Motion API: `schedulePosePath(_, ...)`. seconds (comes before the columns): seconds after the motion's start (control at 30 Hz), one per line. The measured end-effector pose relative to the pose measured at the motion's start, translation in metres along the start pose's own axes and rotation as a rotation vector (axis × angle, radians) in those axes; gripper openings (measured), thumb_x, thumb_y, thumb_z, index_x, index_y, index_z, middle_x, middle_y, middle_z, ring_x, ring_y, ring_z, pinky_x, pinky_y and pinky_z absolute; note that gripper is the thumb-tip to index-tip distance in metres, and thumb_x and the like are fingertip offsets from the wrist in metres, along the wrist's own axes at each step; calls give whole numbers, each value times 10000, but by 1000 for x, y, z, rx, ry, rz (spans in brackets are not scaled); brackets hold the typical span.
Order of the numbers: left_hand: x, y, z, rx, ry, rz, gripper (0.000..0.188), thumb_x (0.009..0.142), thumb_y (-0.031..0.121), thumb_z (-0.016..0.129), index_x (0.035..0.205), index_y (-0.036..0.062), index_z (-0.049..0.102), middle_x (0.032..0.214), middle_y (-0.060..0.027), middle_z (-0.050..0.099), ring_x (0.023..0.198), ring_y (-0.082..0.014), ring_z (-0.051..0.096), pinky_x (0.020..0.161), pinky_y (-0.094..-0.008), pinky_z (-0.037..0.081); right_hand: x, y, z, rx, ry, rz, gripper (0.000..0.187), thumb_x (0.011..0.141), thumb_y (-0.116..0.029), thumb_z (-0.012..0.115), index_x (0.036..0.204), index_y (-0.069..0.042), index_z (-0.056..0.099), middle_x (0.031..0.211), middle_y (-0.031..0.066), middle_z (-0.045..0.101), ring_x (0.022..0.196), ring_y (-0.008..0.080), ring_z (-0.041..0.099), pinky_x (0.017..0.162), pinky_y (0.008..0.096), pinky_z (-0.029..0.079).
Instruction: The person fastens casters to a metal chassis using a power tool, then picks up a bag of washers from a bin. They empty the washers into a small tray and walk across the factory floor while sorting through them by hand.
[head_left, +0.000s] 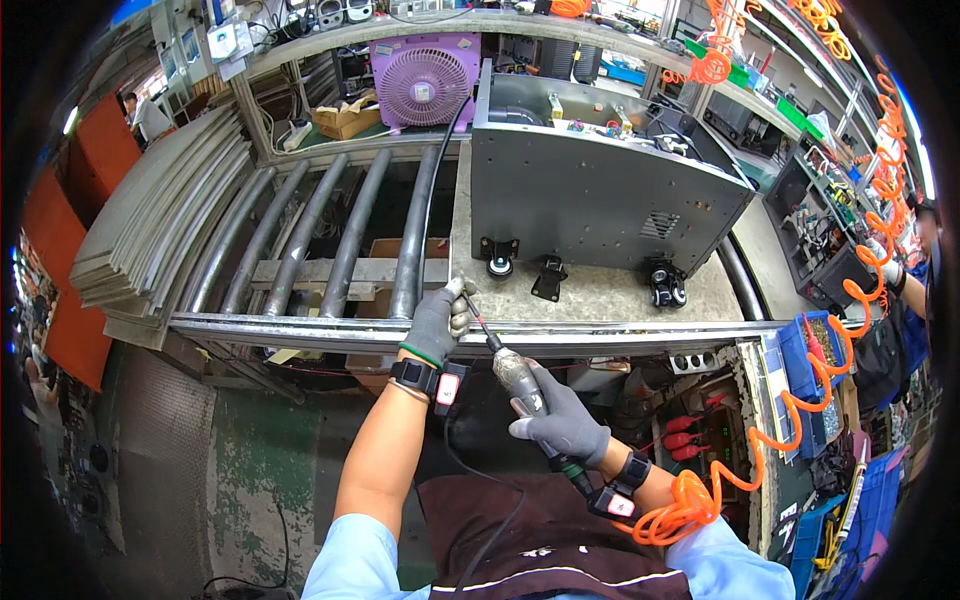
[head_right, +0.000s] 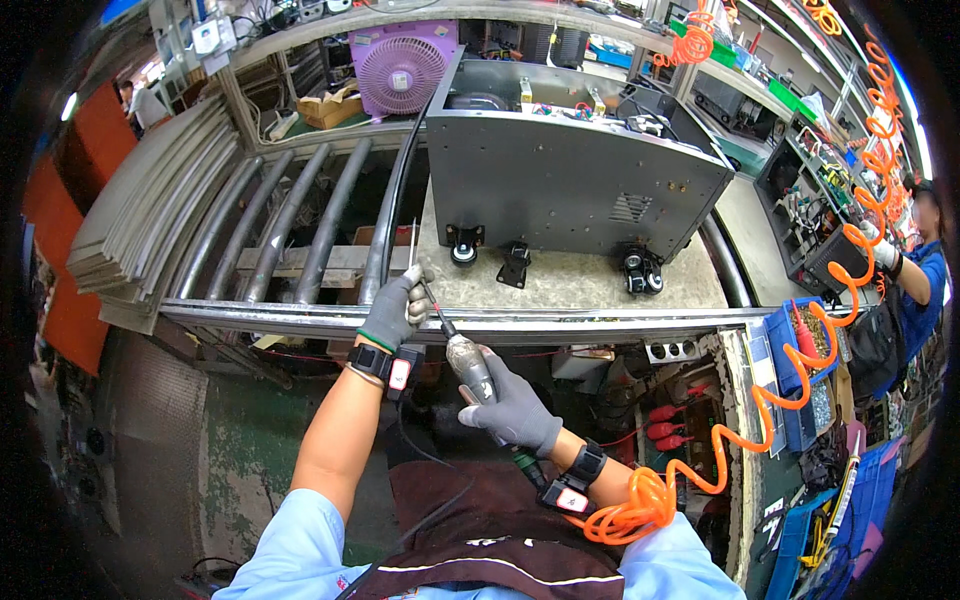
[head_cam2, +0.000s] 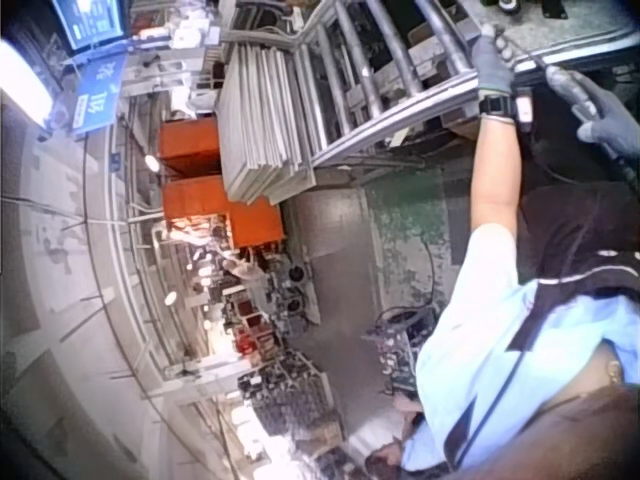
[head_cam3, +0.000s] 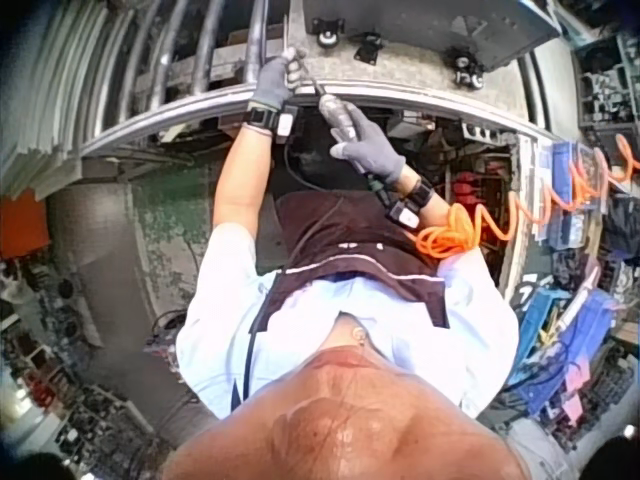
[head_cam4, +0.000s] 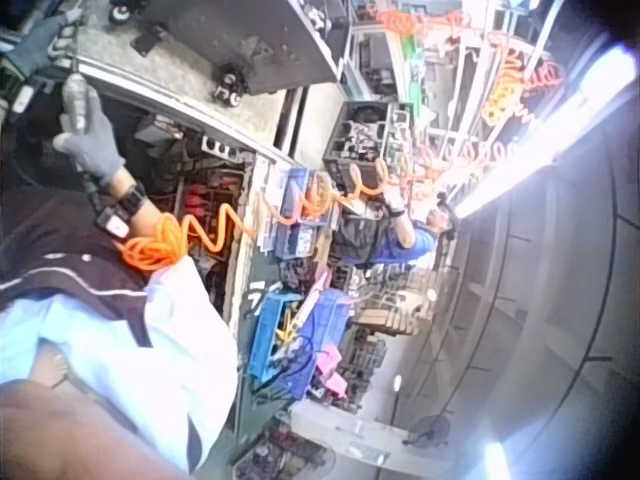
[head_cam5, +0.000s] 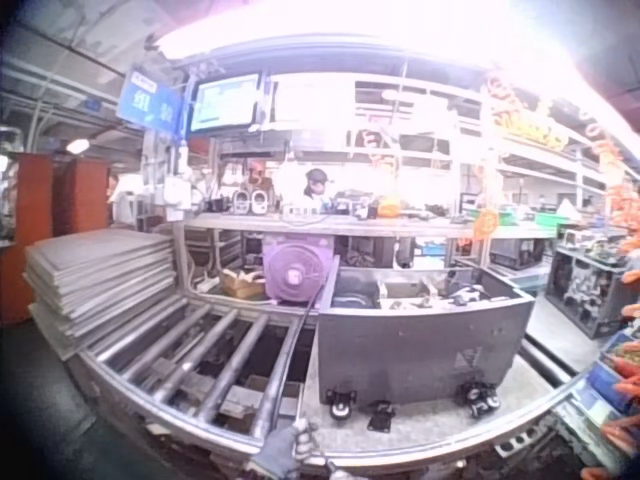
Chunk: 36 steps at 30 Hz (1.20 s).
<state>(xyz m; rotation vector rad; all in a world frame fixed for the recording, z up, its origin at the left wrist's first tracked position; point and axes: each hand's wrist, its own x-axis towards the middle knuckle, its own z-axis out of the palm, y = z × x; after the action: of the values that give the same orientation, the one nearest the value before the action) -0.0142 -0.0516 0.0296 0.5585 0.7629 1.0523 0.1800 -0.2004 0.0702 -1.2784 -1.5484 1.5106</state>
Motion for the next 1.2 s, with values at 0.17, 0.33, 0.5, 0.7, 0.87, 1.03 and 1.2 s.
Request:
schedulePosePath(0.17, 0, -1, 1, 210, 45, 97, 218, 901, 251, 524, 857, 42, 567, 524, 63, 350, 406, -45, 291, 355, -198, 205, 0, 10, -2, -107, 24, -9, 927, 633, -246, 705, 1382, -21, 208, 1061, 179, 581, 955, 230, 612, 828, 290, 455)
schedulePosePath(0.33, 2, -10, -1, 436, 237, 225, 199, 890, 212, 531, 801, 41, 581, 507, 62, 361, 396, -47, 289, 357, -208, 206, 2, -3, 3, -704, 34, 133, 990, 595, -374, 706, 1386, -40, 212, 943, 220, 604, 920, 312, 615, 812, 303, 455)
schedulePosePath(0.5, 0, -16, 1, 124, 159, 43, 204, 893, 230, 520, 856, 41, 587, 503, 59, 356, 383, -54, 280, 362, -217, 198, 14, 38, 3, 62, 36, -104, 890, 625, -259, 721, 1357, 2, 287, 1153, 152, 540, 994, 230, 564, 874, 308, 428)
schedulePosePath(0.7, 9, -9, -8, 204, 237, 111, 218, 899, 236, 492, 871, 42, 588, 500, 52, 358, 383, -69, 296, 359, -233, 203, 25, 24, 30, 145, 105, -70, 819, 626, -189, 712, 1314, 46, 337, 1149, 110, 519, 1021, 153, 491, 909, 268, 379)
schedulePosePath(0.87, 9, -21, -20, 124, 327, 114, 173, 803, 141, 497, 910, 32, 578, 598, 1, 482, 422, -84, 433, 360, -210, 294, 73, 41, 29, 76, 316, -111, 711, 630, -168, 701, 1245, 36, 409, 990, 78, 550, 856, 141, 504, 780, 271, 429)
schedulePosePath(1.03, 7, -24, -18, 127, 274, 132, 173, 806, 106, 483, 938, 26, 561, 708, -46, 581, 499, -91, 517, 400, -208, 414, 103, 48, 28, 114, 385, -105, 568, 640, -151, 699, 1133, 15, 470, 852, 49, 526, 707, 119, 502, 613, 263, 441)
schedulePosePath(1.2, 1, -23, -18, 161, 236, 117, 139, 856, 113, 487, 937, 30, 564, 693, -36, 578, 504, -88, 499, 415, -209, 406, 103, 46, 39, 145, 397, -36, 549, 642, -162, 696, 1112, 21, 479, 831, 67, 545, 685, 135, 521, 595, 270, 448)
